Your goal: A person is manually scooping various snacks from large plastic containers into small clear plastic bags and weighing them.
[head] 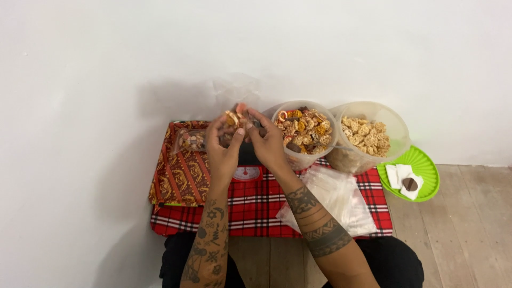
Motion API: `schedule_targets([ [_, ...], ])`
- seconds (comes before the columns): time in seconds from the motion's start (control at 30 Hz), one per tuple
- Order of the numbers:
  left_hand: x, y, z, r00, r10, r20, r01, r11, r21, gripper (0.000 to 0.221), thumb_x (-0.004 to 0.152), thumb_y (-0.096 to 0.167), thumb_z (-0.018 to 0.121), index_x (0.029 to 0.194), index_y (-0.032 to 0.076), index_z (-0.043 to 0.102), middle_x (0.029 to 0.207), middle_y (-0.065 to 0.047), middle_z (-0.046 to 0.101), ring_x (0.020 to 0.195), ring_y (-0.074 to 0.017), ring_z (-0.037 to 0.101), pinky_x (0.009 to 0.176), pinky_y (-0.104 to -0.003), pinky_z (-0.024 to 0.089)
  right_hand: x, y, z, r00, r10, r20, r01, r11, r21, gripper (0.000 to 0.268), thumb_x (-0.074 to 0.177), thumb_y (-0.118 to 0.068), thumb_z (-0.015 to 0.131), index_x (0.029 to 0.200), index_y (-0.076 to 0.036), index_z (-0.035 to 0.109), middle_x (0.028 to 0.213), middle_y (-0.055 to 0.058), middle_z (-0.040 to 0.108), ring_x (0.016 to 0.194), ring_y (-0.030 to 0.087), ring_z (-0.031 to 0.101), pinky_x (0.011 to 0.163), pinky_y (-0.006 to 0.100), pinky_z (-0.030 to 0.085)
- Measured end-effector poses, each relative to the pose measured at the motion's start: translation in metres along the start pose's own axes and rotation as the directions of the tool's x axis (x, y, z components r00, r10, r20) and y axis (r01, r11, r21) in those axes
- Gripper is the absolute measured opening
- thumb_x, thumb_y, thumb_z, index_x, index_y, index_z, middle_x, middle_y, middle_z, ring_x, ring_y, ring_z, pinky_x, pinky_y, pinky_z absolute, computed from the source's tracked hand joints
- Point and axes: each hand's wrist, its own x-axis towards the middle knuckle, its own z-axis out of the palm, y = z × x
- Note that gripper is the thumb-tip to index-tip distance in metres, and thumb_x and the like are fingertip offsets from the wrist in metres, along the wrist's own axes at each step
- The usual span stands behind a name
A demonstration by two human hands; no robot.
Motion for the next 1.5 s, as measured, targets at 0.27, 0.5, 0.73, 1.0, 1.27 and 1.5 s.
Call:
schedule_targets([
  [0.27, -0.036, 0.013, -0.007, 0.96, 0.279, 0.031, -0.28, 0.96, 0.026, 0.09, 0.091, 0.04, 0.077, 0.157, 0.007, 0.025, 0.149, -0.025, 0.032, 0.144, -0.0437, 0.028, 0.117, -0.063, 0.019, -0.057, -0.06, -0.039, 0.972, -0.177, 0.152, 0.178, 0.984, 0.005, 0.043, 0.101, -0.005, 0.058, 0.144, -0.01, 0.061, 0.076, 0.015, 0.075, 0.065, 0.015, 0.071, 0.056, 0.027, 0.055],
  [0.5, -0.051, 0.009, 0.0, 0.915, 0.309, 0.261, -0.326, 0.945, 0.024, 0.128, 0.067, 0.041, 0.095, 0.161, 0.004, 0.017, 0.143, -0.024, 0.038, 0.129, -0.0395, 0.047, 0.114, -0.057, 0.031, -0.088, -0.016, -0.08, 0.977, 0.023, 0.211, -0.06, 0.984, 0.167, 0.036, 0.102, -0.014, 0.058, 0.135, -0.005, 0.066, 0.079, 0.016, 0.074, 0.051, 0.013, 0.065, 0.052, 0.028, 0.054],
  [0.73, -0.058, 0.008, 0.011, 0.898, 0.298, 0.322, -0.345, 0.934, 0.097, 0.152, 0.048, 0.04, 0.103, 0.162, 0.004, 0.009, 0.146, -0.031, 0.034, 0.137, -0.0509, 0.038, 0.116, -0.063, 0.025, -0.092, -0.051, -0.1, 0.959, 0.091, 0.27, -0.125, 0.986, 0.109, 0.04, 0.103, -0.03, 0.056, 0.13, -0.006, 0.072, 0.085, 0.019, 0.077, 0.044, 0.014, 0.062, 0.046, 0.026, 0.049],
  [1.0, -0.06, 0.005, 0.015, 0.938, 0.193, 0.29, -0.201, 0.98, -0.002, 0.109, 0.068, 0.013, 0.088, 0.159, 0.007, 0.029, 0.132, -0.021, 0.05, 0.123, -0.034, 0.057, 0.108, -0.045, 0.043, -0.084, -0.063, -0.118, 0.918, 0.053, 0.393, -0.035, 0.998, -0.054, 0.027, 0.096, -0.02, 0.068, 0.116, -0.004, 0.077, 0.108, 0.023, 0.078, 0.055, 0.016, 0.065, 0.053, 0.031, 0.052],
  [1.27, -0.024, 0.039, -0.009, 0.933, -0.106, 0.343, 0.183, 0.963, -0.2, 0.081, 0.083, 0.014, 0.066, 0.157, 0.01, 0.033, 0.122, -0.022, 0.058, 0.099, -0.0327, 0.065, 0.093, -0.047, 0.056, -0.037, 0.012, -0.207, 0.993, -0.048, 0.105, 0.087, 0.911, -0.402, 0.018, 0.095, -0.013, 0.072, 0.111, -0.011, 0.081, 0.089, 0.013, 0.076, 0.058, 0.02, 0.063, 0.056, 0.033, 0.051],
  [1.5, -0.016, 0.015, -0.004, 0.973, 0.041, 0.228, 0.024, 0.961, -0.275, 0.072, 0.088, 0.038, 0.064, 0.147, 0.002, 0.047, 0.125, -0.017, 0.059, 0.115, -0.0258, 0.053, 0.101, -0.044, 0.04, -0.015, 0.076, -0.256, 0.986, -0.166, 0.01, 0.116, 0.64, -0.76, 0.038, 0.083, -0.011, 0.077, 0.121, -0.014, 0.076, 0.099, 0.014, 0.062, 0.062, 0.027, 0.066, 0.055, 0.039, 0.051],
])
